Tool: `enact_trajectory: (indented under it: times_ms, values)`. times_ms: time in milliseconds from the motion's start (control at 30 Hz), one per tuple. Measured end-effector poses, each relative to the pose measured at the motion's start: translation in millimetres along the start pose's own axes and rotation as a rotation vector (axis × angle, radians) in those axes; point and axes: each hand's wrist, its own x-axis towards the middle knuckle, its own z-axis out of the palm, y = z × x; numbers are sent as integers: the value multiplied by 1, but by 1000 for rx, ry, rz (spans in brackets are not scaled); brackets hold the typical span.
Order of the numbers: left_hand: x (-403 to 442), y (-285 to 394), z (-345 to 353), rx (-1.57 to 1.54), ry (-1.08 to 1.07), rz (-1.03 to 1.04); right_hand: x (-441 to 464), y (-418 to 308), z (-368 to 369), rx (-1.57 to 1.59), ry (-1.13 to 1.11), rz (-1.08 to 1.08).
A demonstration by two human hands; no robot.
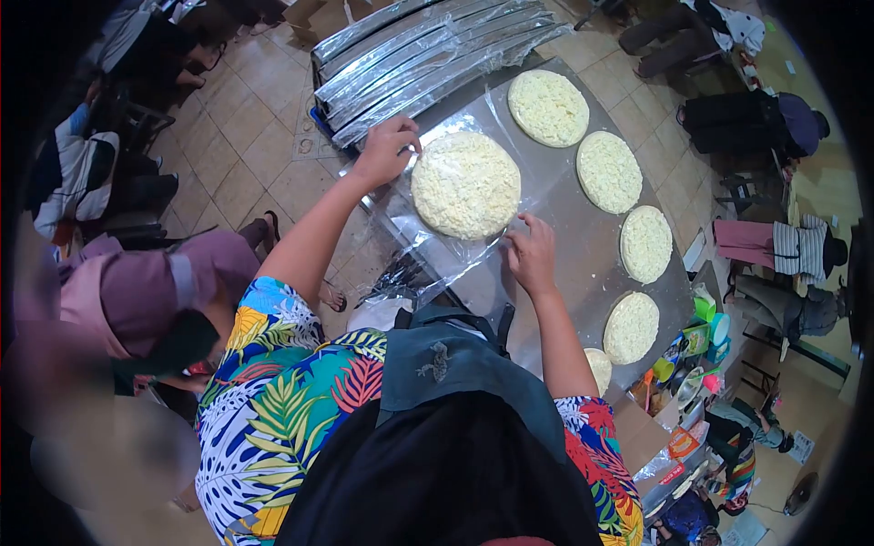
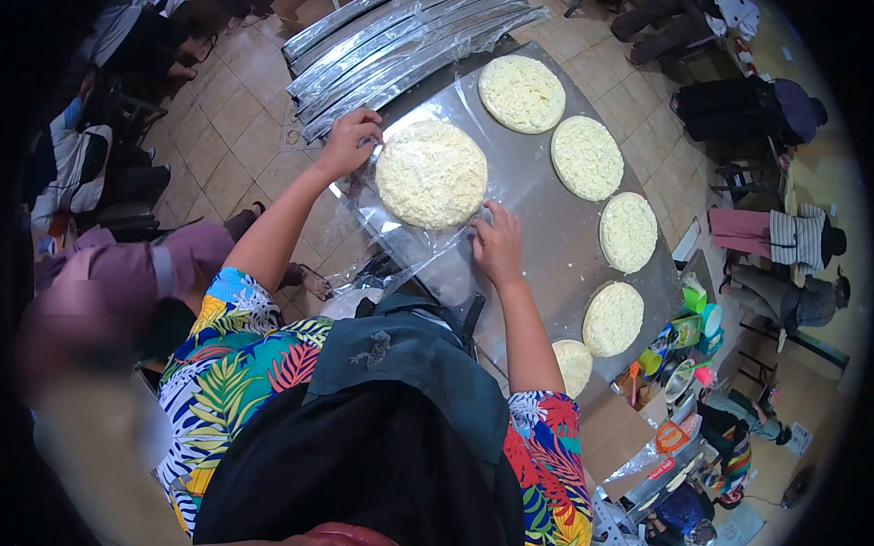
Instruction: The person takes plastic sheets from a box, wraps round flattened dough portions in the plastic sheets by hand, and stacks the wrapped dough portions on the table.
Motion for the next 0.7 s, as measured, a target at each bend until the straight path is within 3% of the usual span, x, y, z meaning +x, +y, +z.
enact_trajectory:
  times_ms: [67,133,200,267,333,400,433,533,700]
  values:
    - [-19,-3,-10,-77,-20,-82,-9,0,-7,-13,-29,-25]
    - [-47,-2,-20,-333,-7,-313,-19,-1,-13,35,-4,63]
    - [-83,-5,-23,-416,-106,-454,-28,-13,-16,82,-45,-1]
    - [-116,10,-31,-486,-335,-646,-31,-33,-13,133,-86,-61]
    - [-147,-3,-25,-439,-412,-641,-27,-60,-7,225,-249,-280]
    - [-167,-18,-27,-577,-646,-770,-20,-81,5,236,-319,-376]
    - [-170,-19,-33,-816,-617,-790,-20,-90,15,242,-330,-454]
    - [-172,-2,-59,-871,-556,-991,-13,-111,28,296,-338,-589]
    - [-179,15,-95,-741,-565,-1072,-17,-126,27,368,-421,-831]
